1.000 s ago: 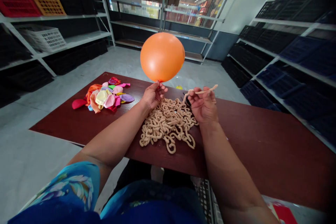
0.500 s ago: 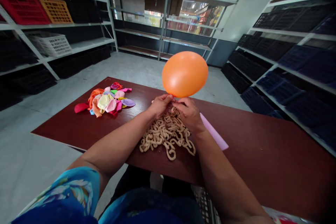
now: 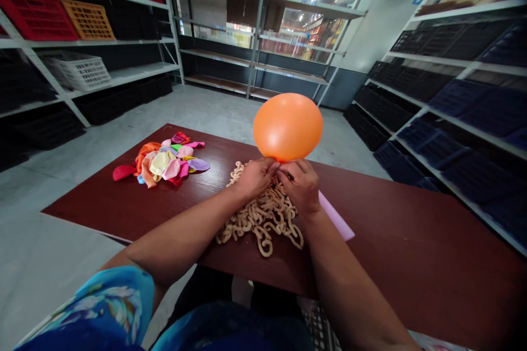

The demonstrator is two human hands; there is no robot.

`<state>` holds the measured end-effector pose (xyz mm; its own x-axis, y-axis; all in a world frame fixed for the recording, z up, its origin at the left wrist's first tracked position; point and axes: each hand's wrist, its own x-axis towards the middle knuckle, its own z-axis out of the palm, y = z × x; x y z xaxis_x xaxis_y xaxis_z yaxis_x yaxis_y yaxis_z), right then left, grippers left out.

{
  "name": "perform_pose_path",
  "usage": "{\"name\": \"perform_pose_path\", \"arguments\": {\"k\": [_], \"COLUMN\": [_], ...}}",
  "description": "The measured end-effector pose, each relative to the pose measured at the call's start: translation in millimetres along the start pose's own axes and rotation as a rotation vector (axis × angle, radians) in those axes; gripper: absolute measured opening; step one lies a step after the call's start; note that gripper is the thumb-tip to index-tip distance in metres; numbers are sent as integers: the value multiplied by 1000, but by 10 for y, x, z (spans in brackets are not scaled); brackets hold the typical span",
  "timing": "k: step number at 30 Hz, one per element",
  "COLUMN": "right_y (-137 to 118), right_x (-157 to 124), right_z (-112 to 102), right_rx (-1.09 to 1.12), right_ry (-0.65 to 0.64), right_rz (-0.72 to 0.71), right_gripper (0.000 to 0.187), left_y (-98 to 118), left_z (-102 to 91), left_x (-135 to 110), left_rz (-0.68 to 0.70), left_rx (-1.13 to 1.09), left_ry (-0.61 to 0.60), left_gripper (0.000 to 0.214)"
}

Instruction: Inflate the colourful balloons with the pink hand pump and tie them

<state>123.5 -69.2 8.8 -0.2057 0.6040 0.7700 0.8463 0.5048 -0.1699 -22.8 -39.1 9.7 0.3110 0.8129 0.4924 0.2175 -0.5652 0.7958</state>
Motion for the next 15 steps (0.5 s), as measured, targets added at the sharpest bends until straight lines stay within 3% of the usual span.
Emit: {"name": "perform_pose_path", "arguments": {"k": [3,6,12,15], "right_y": [16,-1,-117,-240], "right_x": [-18,-24,35,127], "right_z": [1,28,-82,-277], "right_rx": [25,152,899,1129], "right_ry": [8,-1,-84,-42], "right_rz": [74,260,590,591], "right_gripper": [9,18,16,12], "left_y": [7,-26,-138,-163], "left_z": [-25,-54,-122,-148], "left_x": [-2,19,91,72], "left_rz": [32,-9,-135,-172], "left_rx": [56,16,-105,-165], "left_ry": [-21,-16,173,237], "left_gripper": [14,13,15,15]}}
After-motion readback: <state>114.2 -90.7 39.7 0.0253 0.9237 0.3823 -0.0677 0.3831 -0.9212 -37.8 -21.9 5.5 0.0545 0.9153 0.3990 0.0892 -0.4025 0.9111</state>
